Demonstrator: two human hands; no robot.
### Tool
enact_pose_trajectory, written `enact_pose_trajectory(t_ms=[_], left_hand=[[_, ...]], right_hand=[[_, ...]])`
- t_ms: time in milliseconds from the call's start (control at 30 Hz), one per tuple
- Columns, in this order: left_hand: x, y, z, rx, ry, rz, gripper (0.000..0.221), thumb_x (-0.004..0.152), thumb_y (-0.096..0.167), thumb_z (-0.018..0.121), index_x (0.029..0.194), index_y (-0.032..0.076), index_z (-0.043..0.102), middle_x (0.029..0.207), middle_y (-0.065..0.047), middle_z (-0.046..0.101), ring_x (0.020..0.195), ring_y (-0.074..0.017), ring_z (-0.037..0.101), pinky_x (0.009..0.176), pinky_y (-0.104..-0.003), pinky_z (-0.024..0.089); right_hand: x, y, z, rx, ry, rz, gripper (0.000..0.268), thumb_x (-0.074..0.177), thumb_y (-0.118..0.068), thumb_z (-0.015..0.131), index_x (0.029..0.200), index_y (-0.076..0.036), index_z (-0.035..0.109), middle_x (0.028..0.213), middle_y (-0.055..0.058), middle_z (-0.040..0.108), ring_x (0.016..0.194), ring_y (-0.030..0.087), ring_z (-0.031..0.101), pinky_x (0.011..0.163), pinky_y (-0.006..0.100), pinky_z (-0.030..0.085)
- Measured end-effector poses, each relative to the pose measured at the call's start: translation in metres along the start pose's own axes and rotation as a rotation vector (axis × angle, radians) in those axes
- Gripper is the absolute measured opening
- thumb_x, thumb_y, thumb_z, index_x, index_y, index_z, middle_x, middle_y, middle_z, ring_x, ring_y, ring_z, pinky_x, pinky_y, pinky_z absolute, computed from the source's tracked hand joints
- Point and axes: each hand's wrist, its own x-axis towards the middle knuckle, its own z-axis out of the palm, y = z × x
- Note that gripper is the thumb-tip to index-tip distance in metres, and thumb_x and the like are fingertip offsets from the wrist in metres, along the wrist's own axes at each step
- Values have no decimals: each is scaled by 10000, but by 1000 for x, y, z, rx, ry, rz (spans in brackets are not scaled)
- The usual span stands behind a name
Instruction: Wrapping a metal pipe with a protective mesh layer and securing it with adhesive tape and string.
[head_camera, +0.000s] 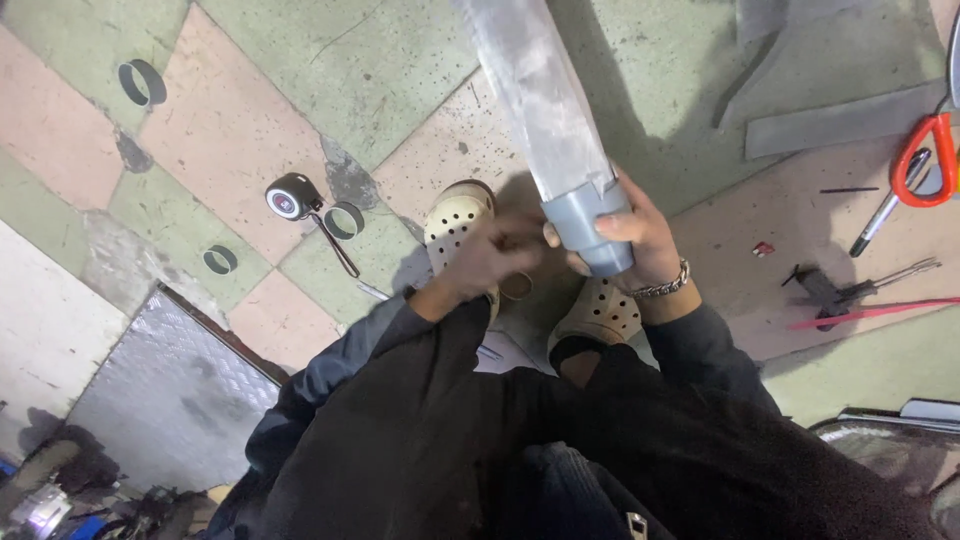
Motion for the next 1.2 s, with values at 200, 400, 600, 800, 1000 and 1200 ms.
enact_pose_trajectory(t_ms=[200,400,600,800,1000,1200], left_hand=[[6,51,8,349,172,351,293,891,264,831,1128,123,732,1047,-78,753,981,-199,692,875,-354,552],[7,74,22,543,116,599,517,870,280,854,1280,54,634,1197,-137,637,1096,-303,661,953,-484,579],[9,73,25,555,189,695,396,860,265,856,1096,19,656,989,-122,645,876,-281,682,808,-419,580],[10,73,23,608,166,719,384,845,293,856,991,7,645,883,-102,616,756,-249,672,690,-390,582],[8,62,14,1000,111,855,325,907,373,775,905,71,655,879,-63,604,700,-208,667,627,-310,570],[14,45,3,1444,19,1151,310,949,324,717,1030,55,588,949,-126,611,763,-242,665,660,-351,562]], right_hand=[[8,-26,4,196,-158,82,753,760,-184,745,1403,60,436,1015,322,578,805,421,679,360,414,567],[13,23,-37,211,-85,0,686,806,-134,643,1422,64,416,1021,358,566,725,453,647,354,465,568],[19,50,-48,242,-24,-138,550,853,-114,587,1355,80,471,1086,350,597,821,439,665,486,517,590],[9,22,11,201,150,-223,292,971,-253,533,1084,-3,634,904,136,638,680,182,569,543,330,538],[13,39,-11,-262,466,-424,344,1013,-182,590,709,-100,451,598,20,418,563,76,365,514,234,291],[7,53,-26,-601,341,-381,481,997,-337,660,1267,50,567,1127,247,620,1093,291,557,961,461,429]])
